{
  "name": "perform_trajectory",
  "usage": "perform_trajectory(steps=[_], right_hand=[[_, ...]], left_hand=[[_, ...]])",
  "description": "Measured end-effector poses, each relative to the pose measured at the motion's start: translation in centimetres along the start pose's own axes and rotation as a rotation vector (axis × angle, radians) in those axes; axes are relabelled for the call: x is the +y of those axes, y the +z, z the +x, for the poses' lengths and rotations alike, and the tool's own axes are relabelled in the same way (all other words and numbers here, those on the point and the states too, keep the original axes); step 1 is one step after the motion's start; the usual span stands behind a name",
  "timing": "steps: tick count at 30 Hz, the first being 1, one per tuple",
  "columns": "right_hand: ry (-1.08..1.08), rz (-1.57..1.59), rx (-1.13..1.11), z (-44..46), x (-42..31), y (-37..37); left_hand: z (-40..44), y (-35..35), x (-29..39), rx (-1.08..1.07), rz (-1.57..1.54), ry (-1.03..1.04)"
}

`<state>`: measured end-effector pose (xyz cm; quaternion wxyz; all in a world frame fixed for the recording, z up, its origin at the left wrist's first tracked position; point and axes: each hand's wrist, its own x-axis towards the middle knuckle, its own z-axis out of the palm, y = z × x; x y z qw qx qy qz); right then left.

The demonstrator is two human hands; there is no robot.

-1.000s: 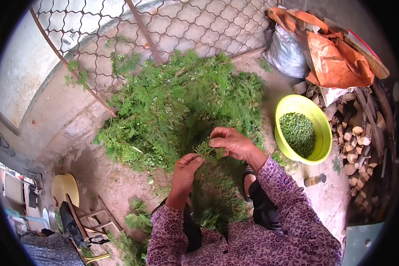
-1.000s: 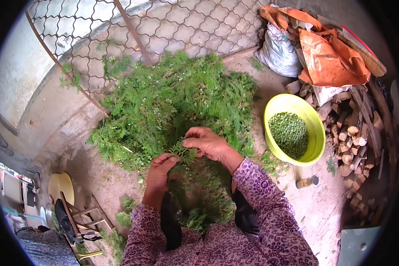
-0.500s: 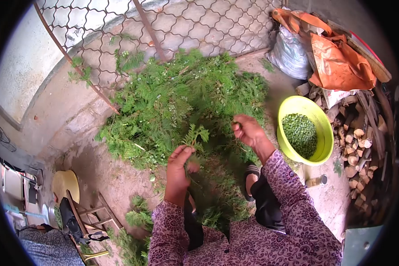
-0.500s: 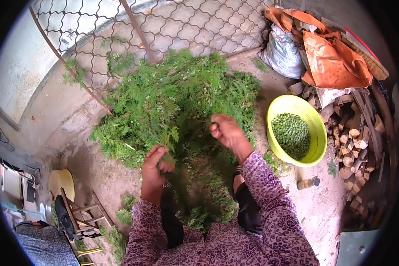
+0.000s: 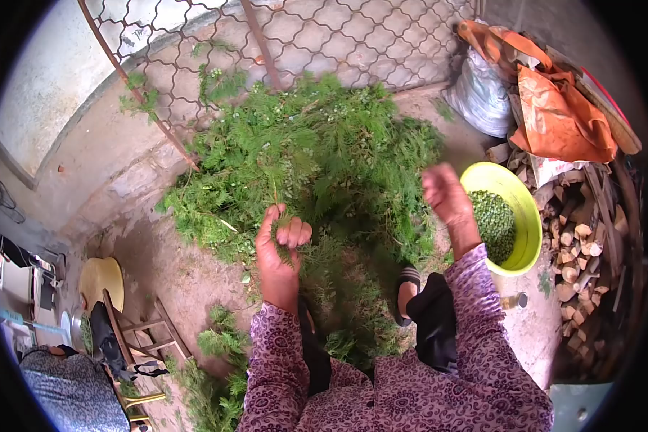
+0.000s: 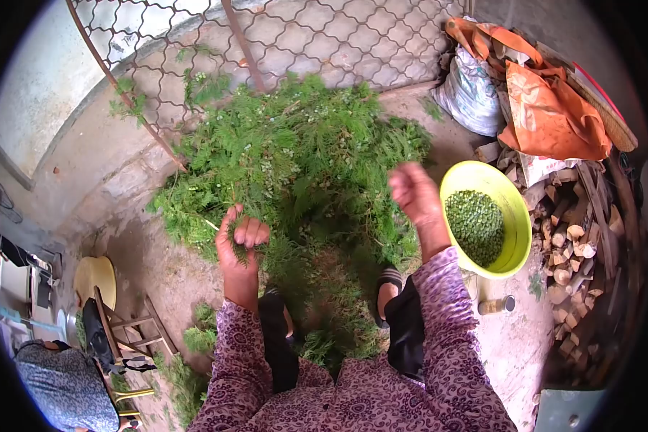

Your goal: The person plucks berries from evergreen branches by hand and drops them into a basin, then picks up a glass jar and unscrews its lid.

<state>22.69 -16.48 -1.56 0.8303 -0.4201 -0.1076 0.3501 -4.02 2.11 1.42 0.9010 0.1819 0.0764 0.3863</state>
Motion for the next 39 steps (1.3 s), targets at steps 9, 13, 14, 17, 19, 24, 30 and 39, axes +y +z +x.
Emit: perform_trajectory(steps=[9,13,14,17,19,24,30,39], right_hand=[[0.200,-0.997,-0.706,-6.1,8.7,10.6],[0.469,-0.649,-0.668,-6.0,10.0,10.6],[0.469,-0.649,-0.669,-6.0,10.1,10.5],[0.430,-0.453,-0.567,-6.0,9.9,10.2],[0.455,-0.411,-0.537,-5.7,9.6,10.0],[0.401,-0.512,-0.522,-6.2,8.5,10.5],[0.428,-0.529,-0.442,-6.6,7.3,11.6],[0.419,-0.171,-0.450,-5.4,8.0,9.8]], left_hand=[[1.5,-1.1,0.2,0.048,-0.069,0.057],[1.6,-1.1,0.4,0.060,-0.078,0.086],[1.5,-1.0,0.4,0.061,-0.078,0.087],[1.4,-1.0,0.8,0.075,-0.052,0.106],[1.3,-1.3,1.3,0.066,-0.081,0.139],[0.9,-1.6,1.9,0.103,-0.076,0.148],[0.6,-2.4,2.4,0.254,0.053,0.179],[-4.0,-7.6,5.2,0.494,0.151,0.335]])
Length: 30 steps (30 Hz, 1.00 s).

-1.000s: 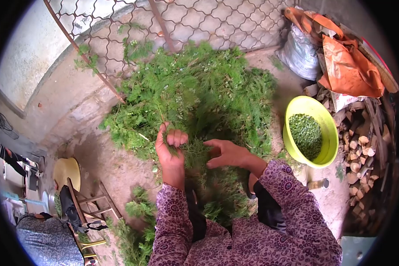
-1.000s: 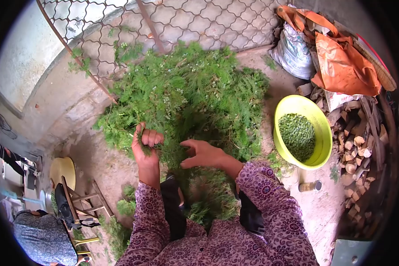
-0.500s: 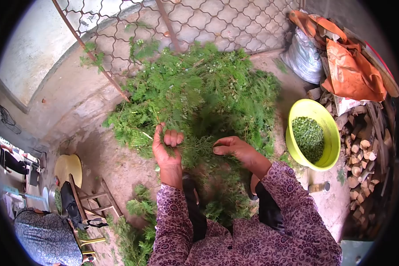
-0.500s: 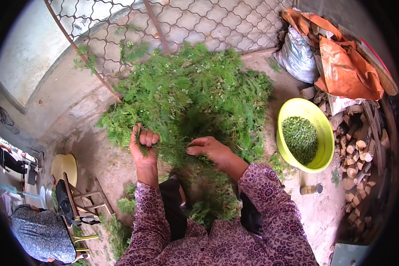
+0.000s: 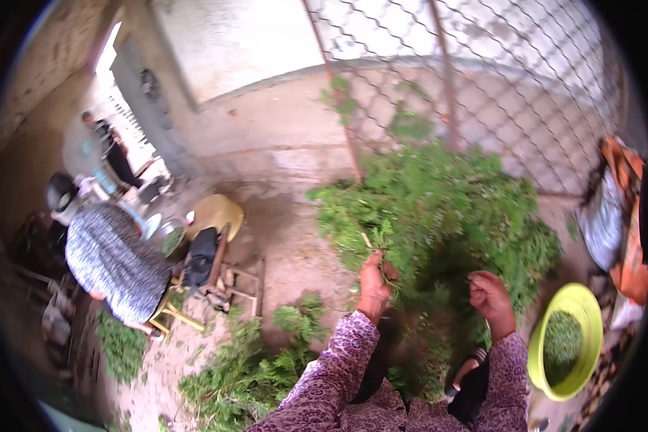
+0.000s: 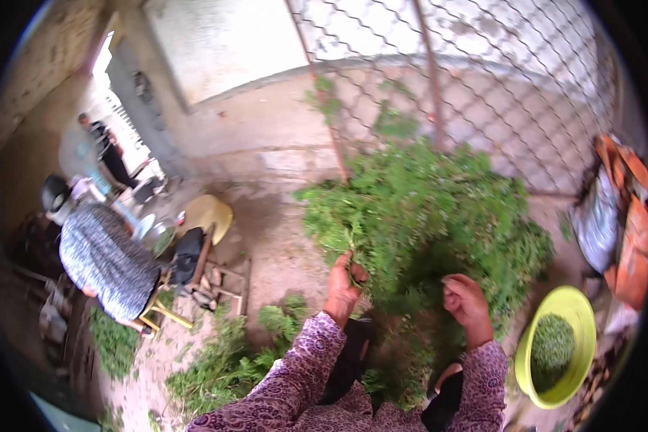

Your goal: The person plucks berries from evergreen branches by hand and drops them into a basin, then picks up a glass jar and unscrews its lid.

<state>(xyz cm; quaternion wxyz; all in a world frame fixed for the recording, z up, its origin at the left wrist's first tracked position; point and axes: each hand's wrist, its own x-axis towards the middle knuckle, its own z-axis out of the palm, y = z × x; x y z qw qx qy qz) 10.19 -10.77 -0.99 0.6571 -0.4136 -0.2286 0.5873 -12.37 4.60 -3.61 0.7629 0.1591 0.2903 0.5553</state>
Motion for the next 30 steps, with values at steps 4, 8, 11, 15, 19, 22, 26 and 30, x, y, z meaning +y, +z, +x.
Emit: perform_trajectory(steps=[4,8,11,15,19,22,26,30], right_hand=[[-0.022,0.012,0.056,0.4,0.2,-0.6],[-0.052,0.015,0.084,1.8,1.1,-2.6],[-0.048,0.041,0.098,2.6,1.3,-3.8],[-0.060,0.065,0.143,3.2,1.5,-4.3],[-0.041,0.063,0.153,3.6,1.7,-4.7],[-0.052,0.064,0.160,3.6,2.0,-5.0],[-0.043,0.031,0.164,3.7,2.3,-5.8],[-0.051,0.067,0.161,3.0,1.9,-6.4]], left_hand=[[-1.1,-4.7,4.4,0.039,0.034,0.115],[-4.3,-8.5,11.0,0.193,0.149,0.349],[-6.7,-12.5,14.8,0.309,0.293,0.584],[-11.7,-17.5,17.6,0.397,0.819,0.670],[-16.6,-21.3,19.2,0.509,2.055,0.292],[-19.1,-21.1,19.0,0.260,2.483,0.013],[-20.2,-15.3,18.9,0.093,2.371,0.021],[-21.0,-9.0,18.7,-0.186,2.248,0.633]])
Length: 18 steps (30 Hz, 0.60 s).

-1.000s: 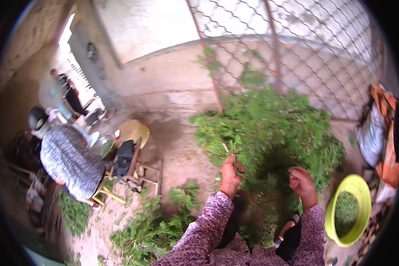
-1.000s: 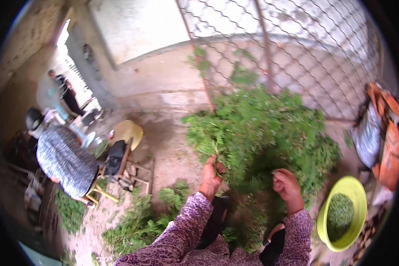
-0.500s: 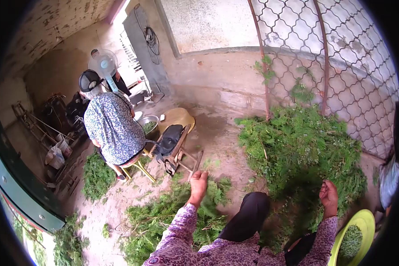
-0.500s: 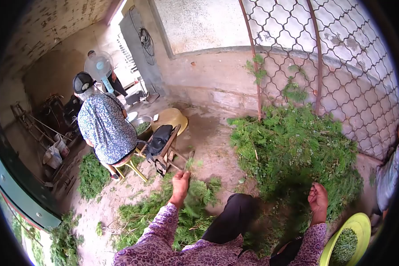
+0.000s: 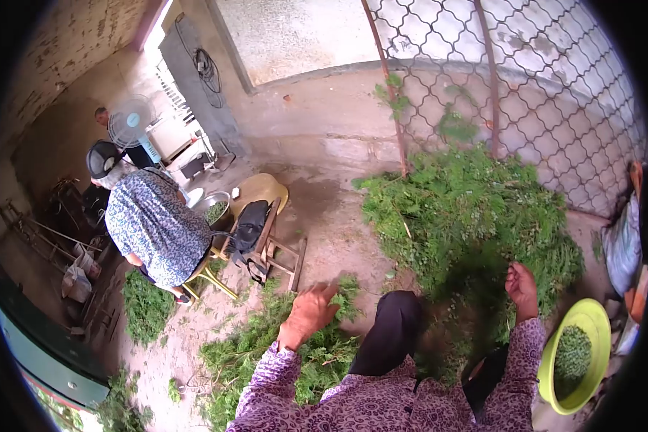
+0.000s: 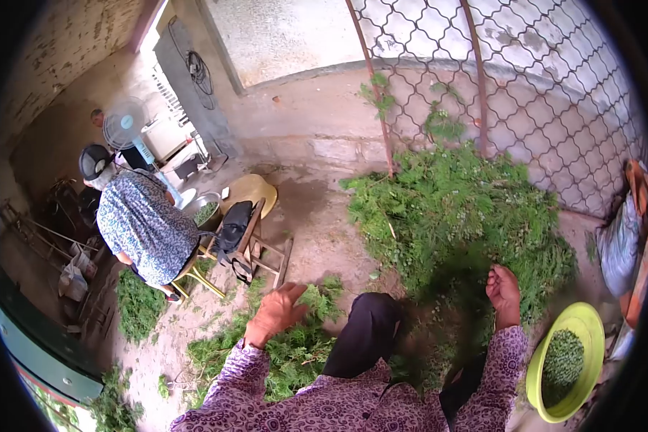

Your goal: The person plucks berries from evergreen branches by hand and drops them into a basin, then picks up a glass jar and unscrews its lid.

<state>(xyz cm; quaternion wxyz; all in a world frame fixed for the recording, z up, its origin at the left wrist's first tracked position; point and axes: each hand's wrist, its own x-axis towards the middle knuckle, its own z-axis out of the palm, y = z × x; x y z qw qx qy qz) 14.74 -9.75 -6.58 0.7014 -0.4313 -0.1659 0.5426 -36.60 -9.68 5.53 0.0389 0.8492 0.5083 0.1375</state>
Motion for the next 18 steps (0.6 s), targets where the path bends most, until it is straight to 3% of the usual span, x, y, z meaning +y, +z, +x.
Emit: perform_trajectory(steps=[3,4,8,13,15,18], right_hand=[[0.008,0.026,0.032,-0.1,-0.4,-0.6],[0.016,0.025,0.021,-0.1,-0.6,-0.7],[0.008,0.052,0.067,0.0,-0.8,-1.5],[-0.022,0.031,0.076,-1.5,-1.6,-0.4],[-0.045,0.037,0.078,-1.5,-1.5,-0.7],[-0.071,0.043,0.083,-1.5,-1.7,-1.2]], left_hand=[[1.1,-5.2,5.8,0.227,-0.128,0.266],[0.9,-6.7,7.3,0.229,-0.122,0.254],[0.7,-9.7,11.8,0.565,-0.550,1.074],[-0.6,-12.7,18.7,0.535,-0.960,1.314],[-0.2,-12.8,21.3,0.773,-1.086,1.416],[0.0,-11.8,22.6,0.903,-1.127,1.486]])
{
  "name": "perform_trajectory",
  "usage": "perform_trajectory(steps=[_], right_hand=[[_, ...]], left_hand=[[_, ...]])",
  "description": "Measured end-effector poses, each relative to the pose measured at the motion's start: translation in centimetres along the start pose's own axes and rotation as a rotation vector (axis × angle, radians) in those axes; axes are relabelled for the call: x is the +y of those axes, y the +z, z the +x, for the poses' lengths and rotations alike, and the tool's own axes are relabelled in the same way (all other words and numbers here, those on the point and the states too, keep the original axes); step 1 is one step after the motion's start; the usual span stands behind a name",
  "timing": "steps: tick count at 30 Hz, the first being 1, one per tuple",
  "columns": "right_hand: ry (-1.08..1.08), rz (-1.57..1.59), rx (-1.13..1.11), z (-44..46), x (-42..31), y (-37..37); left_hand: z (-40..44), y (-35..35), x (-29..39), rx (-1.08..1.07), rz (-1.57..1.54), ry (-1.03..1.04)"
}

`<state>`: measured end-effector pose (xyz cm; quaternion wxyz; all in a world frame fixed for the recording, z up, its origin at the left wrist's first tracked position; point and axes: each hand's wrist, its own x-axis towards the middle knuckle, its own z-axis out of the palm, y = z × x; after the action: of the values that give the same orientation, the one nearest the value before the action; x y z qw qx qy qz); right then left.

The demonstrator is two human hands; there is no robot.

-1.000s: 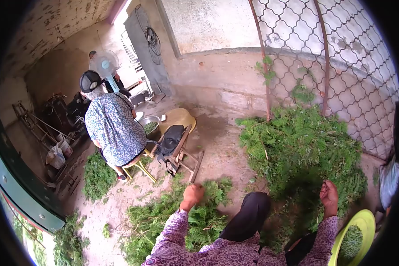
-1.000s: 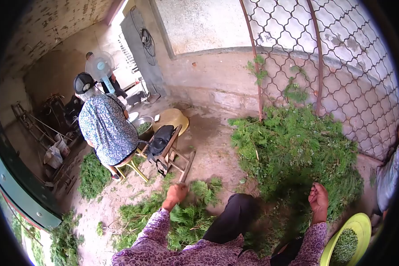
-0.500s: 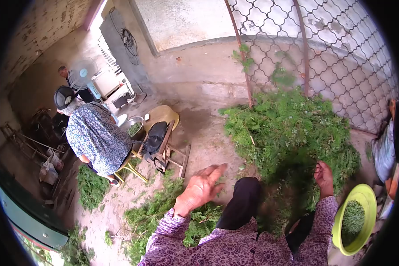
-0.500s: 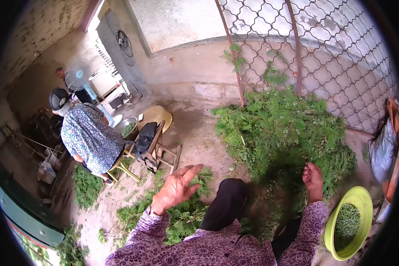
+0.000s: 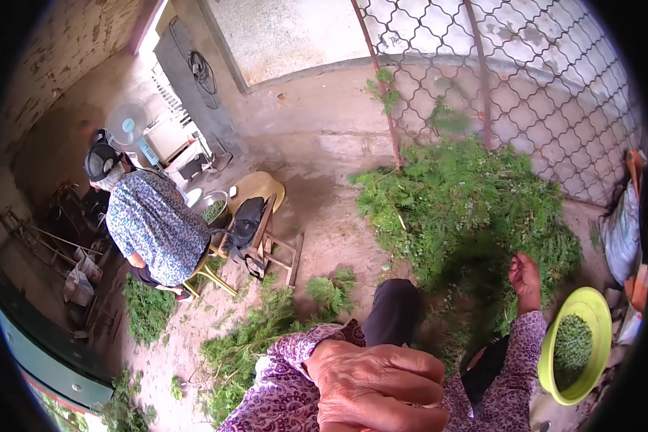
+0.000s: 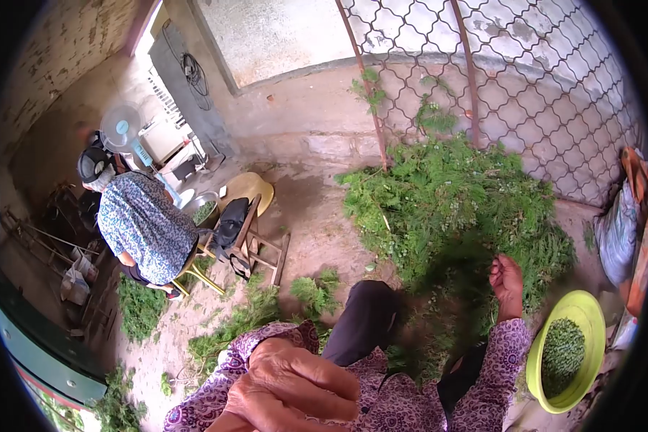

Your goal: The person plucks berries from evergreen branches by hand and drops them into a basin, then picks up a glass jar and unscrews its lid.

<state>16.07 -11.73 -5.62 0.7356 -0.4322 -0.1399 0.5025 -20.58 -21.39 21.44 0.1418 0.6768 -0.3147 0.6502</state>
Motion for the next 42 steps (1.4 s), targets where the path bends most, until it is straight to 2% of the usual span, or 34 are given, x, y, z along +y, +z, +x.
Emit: perform_trajectory(steps=[8,10,11,12,13,14,15,17,20,21,23,28,30,34,36,37,38,40,42], right_hand=[[-0.031,-0.012,0.040,-1.4,-0.9,1.0],[-0.046,-0.074,0.062,-2.6,-1.4,2.4],[-0.034,0.006,-0.060,-1.8,-1.1,1.4],[-0.058,-0.023,-0.057,-2.6,-1.4,2.2],[-0.085,-0.069,0.020,-3.5,-1.7,3.0],[-0.137,-0.006,-0.015,-3.5,-1.5,2.8],[-0.143,-0.097,0.023,-3.1,-1.3,2.1],[-0.162,-0.163,0.122,-2.2,-0.7,1.1],[-0.168,-0.260,0.231,-2.2,-1.8,0.9],[-0.114,-0.317,0.205,-3.6,-2.7,1.5],[-0.128,-0.291,0.219,-4.0,-3.2,1.7],[-0.186,-0.273,0.148,-6.6,-4.6,1.8],[-0.344,-0.249,0.055,-8.9,-5.3,0.8],[-0.427,-0.163,0.213,-14.8,-4.0,-6.3],[-0.315,-0.142,0.444,-17.4,0.1,-12.3],[-0.235,-0.383,0.681,-18.6,3.4,-15.7],[-0.167,-0.440,0.830,-20.8,5.9,-17.4],[0.048,-0.187,0.867,-24.6,11.2,-20.0],[0.131,-0.219,0.917,-27.8,14.8,-20.9]], left_hand=[[1.2,0.8,1.1,-0.019,-0.035,-0.171],[1.9,0.8,0.9,-0.160,-0.108,-0.243],[0.2,1.3,1.5,-0.130,-0.085,-0.298],[0.5,1.5,1.8,-0.237,0.048,-0.368],[-0.3,0.7,0.3,-0.416,0.033,-0.175],[-0.8,0.2,0.2,-0.581,0.066,-0.259],[-1.0,-0.6,0.2,-0.849,0.052,-0.438],[-1.9,-0.3,0.5,-1.197,0.172,-0.867],[-5.5,-1.1,0.0,-1.485,0.256,-1.110],[-6.4,-1.6,0.6,-1.503,0.221,-1.079],[-7.1,-1.6,0.6,-1.485,0.334,-1.193],[-8.7,-1.1,0.3,-1.474,0.289,-1.135],[-8.9,-0.7,0.1,-1.470,0.264,-1.147],[-9.5,-0.2,-0.5,-1.482,0.265,-1.122],[-10.2,0.1,-0.8,-1.497,0.254,-1.089],[-10.5,0.3,-0.9,-1.492,0.227,-1.149],[-10.7,0.6,-1.0,-1.489,0.200,-1.210],[-10.8,1.5,-1.8,-1.526,0.161,-1.209],[-11.0,2.5,-2.4,-1.567,0.117,-1.197]])
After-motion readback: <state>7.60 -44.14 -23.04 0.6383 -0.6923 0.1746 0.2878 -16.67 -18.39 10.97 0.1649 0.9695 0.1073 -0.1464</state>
